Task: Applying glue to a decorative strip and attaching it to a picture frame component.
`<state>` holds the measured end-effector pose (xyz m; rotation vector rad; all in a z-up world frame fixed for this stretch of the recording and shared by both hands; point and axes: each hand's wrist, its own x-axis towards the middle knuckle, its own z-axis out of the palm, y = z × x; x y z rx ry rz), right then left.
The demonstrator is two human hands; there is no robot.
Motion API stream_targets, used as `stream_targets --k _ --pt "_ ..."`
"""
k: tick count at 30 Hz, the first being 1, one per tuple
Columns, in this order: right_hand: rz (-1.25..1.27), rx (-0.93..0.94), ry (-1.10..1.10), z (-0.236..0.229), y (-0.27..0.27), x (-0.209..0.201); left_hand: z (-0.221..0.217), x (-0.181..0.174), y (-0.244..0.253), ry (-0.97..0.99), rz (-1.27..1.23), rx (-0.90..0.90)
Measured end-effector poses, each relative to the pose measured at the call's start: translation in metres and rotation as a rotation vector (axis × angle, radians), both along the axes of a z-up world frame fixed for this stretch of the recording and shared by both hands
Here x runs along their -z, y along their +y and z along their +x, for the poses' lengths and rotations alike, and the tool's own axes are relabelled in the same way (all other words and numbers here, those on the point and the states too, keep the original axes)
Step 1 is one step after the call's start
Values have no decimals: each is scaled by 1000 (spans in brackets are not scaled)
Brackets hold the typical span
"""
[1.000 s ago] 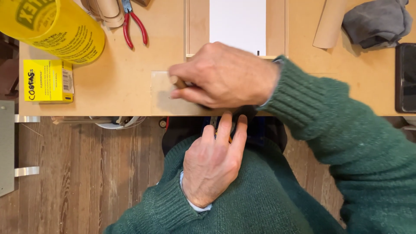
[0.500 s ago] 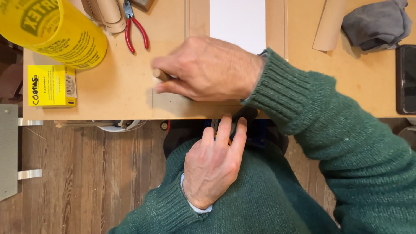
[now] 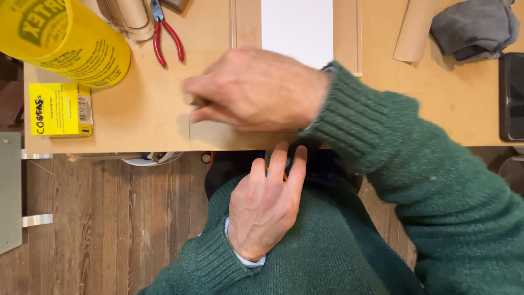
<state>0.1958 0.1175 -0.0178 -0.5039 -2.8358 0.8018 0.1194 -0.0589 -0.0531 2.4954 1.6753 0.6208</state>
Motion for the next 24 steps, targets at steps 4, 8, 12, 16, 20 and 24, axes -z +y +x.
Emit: stream_targets --k 4,8,12,16,20,24 --pt "21 -90 395 15 3 -5 -6 3 0 -73 43 11" --pt "139 306 250 59 1 -43 -31 0 -8 -185 87 -16" --pt "198 351 -3 89 6 -44 -73 16 -21 -225 160 -203" --pt "104 168 -162 72 5 -14 -100 31 -25 -256 176 -419" --pt "20 71 -126 24 -3 1 -107 33 -22 -344 147 -529" --pt "114 -43 240 18 -14 -1 -113 40 -20 -385 144 -542"
